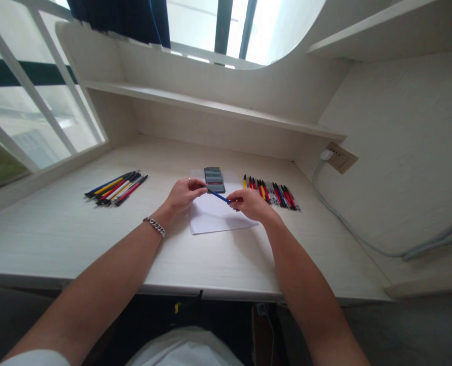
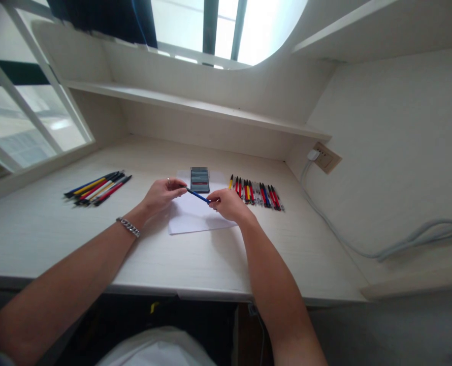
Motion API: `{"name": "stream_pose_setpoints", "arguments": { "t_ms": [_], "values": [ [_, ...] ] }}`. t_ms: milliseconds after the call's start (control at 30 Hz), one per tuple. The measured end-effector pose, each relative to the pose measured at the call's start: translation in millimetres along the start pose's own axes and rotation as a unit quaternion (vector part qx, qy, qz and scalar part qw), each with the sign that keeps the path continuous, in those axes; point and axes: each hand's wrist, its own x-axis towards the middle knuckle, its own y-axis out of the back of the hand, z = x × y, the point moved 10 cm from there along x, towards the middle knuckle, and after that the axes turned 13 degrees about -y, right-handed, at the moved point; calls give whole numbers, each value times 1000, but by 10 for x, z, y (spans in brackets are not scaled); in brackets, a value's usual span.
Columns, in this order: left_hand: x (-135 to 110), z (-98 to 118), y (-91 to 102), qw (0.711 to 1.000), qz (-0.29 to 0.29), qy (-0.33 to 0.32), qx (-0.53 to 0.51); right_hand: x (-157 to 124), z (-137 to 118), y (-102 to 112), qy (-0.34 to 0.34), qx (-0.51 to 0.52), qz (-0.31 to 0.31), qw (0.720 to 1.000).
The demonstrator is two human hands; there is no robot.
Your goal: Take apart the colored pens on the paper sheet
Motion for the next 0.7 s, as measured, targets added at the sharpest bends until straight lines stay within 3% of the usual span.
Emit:
{"name": "stream_pose_setpoints", "arguments": {
  "t_ms": [100, 200, 333, 433, 500, 567, 700],
  "values": [
    [-17, -14, -20, 1000, -5, 16, 2, 0, -51, 188, 40, -49, 61, 996],
    [-40, -41, -51, 999, -25, 33, 26, 49, 123, 693, 23, -45, 172, 984],
    [-52, -35, -65, 997, -40, 29, 63, -85, 822, 1592, -92, -48, 349, 932],
    [-46, -6, -64, 994, -46, 19, 96, -401, 1503, 2062, -207, -75, 432, 874],
    [-42, 4, -65, 991, -53, 16, 119, -589, 1872, 2201, -262, -90, 448, 850],
    [-42, 9, -78, 989, -65, 11, 136, -673, 2112, 2226, -291, -105, 439, 844],
    [-57, -18, -96, 987, -76, 13, 141, -674, 2233, 2208, -310, -132, 443, 831]
  ]
}}
